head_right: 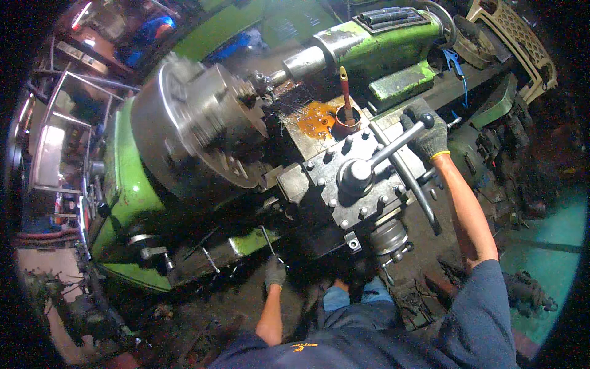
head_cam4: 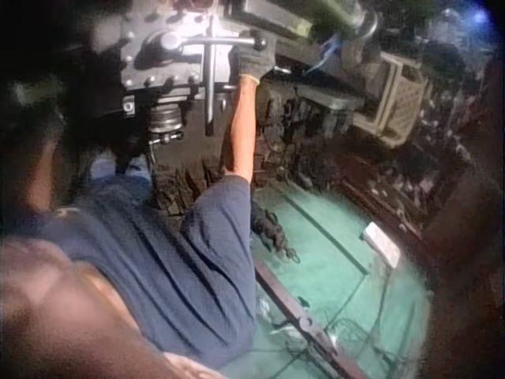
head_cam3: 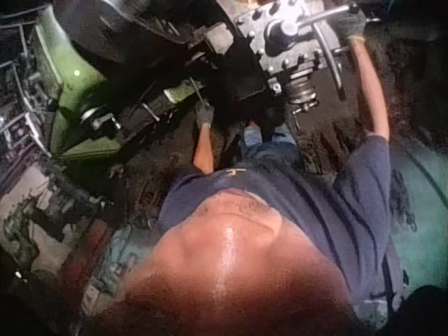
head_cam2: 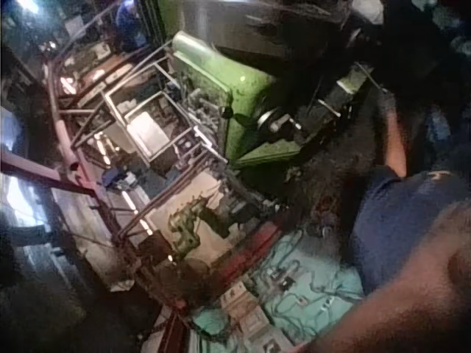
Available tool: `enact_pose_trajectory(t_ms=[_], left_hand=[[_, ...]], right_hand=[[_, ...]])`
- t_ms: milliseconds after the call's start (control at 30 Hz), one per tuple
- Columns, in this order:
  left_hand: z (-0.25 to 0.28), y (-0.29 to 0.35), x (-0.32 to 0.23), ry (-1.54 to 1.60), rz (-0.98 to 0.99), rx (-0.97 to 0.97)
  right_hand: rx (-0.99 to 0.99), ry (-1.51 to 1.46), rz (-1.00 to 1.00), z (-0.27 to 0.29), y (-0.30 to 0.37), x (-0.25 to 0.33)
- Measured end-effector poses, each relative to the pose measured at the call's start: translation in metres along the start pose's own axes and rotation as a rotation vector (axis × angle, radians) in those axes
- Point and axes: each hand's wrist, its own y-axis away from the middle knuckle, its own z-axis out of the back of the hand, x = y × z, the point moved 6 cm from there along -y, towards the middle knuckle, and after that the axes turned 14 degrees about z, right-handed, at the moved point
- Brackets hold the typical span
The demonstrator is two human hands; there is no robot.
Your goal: The person operates a green industrial lathe to machine a cylindrical metal workpiece. They adjust the tool post and cross-slide, apply cutting fluid with a brush, and use a caliper to measure the workpiece diameter while the machine is running. The person also uses a compressed air nozzle to clear metal shavings from the work area.
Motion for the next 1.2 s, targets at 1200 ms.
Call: enact_pose_trajectory(t_ms=[1200], left_hand=[[0.513, -0.037, -0.294, -0.511, -0.412, -1.314]], right_hand=[[-0.021, -0.038, 0.084, 0.044, -0.006, 0.017]])
